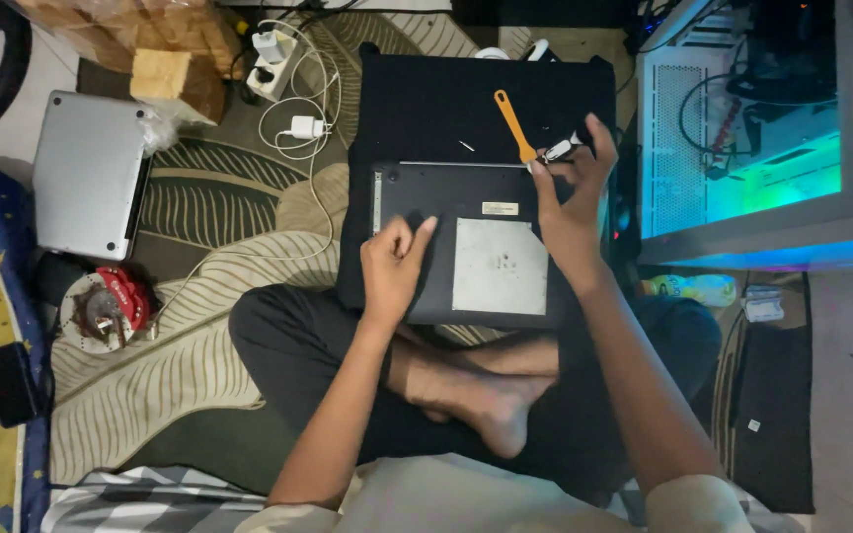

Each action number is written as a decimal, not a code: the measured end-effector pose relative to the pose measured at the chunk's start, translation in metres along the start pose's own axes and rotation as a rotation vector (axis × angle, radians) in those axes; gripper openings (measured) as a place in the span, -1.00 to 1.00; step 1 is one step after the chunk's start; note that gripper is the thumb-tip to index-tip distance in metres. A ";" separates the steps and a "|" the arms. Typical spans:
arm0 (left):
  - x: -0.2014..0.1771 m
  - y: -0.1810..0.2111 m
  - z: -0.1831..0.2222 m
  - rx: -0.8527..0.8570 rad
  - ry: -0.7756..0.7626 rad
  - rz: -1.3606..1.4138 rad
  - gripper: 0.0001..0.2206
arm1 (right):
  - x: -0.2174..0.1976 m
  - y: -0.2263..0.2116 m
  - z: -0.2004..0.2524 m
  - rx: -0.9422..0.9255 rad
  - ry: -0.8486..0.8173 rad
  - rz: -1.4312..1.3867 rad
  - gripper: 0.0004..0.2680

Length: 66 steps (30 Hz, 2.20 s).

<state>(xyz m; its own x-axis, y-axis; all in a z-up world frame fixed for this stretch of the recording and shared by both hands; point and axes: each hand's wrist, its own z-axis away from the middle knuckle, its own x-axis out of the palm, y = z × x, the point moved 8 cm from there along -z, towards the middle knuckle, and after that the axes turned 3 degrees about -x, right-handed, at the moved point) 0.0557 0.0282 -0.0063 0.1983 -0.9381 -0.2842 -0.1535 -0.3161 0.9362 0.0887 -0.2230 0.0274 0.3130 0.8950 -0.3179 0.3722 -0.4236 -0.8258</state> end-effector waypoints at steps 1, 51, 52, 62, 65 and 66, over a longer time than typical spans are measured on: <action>-0.001 0.002 -0.001 -0.002 0.003 -0.002 -0.51 | 0.002 0.007 0.000 0.000 -0.003 -0.002 -0.44; 0.002 0.021 0.002 0.005 -0.063 -0.007 -0.59 | 0.052 0.122 -0.071 0.223 -0.545 0.874 -0.88; 0.002 0.022 0.002 0.005 -0.063 -0.008 -0.59 | 0.048 0.123 -0.067 0.223 -0.545 0.873 -0.88; -0.002 -0.002 0.007 -0.035 0.015 0.067 -0.78 | -0.046 0.077 -0.041 0.120 -0.089 0.299 -0.87; 0.001 -0.005 0.007 -0.023 -0.010 0.067 -0.80 | -0.057 0.061 -0.027 0.226 -0.099 0.285 -0.85; 0.002 -0.004 0.008 -0.014 -0.019 0.058 -0.82 | -0.060 0.053 -0.023 0.208 -0.093 0.287 -0.84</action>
<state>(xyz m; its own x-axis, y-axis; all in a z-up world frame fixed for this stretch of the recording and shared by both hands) 0.0488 0.0269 -0.0124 0.1707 -0.9574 -0.2329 -0.1504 -0.2589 0.9541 0.1097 -0.3024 0.0131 0.2947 0.7564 -0.5839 0.0922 -0.6307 -0.7705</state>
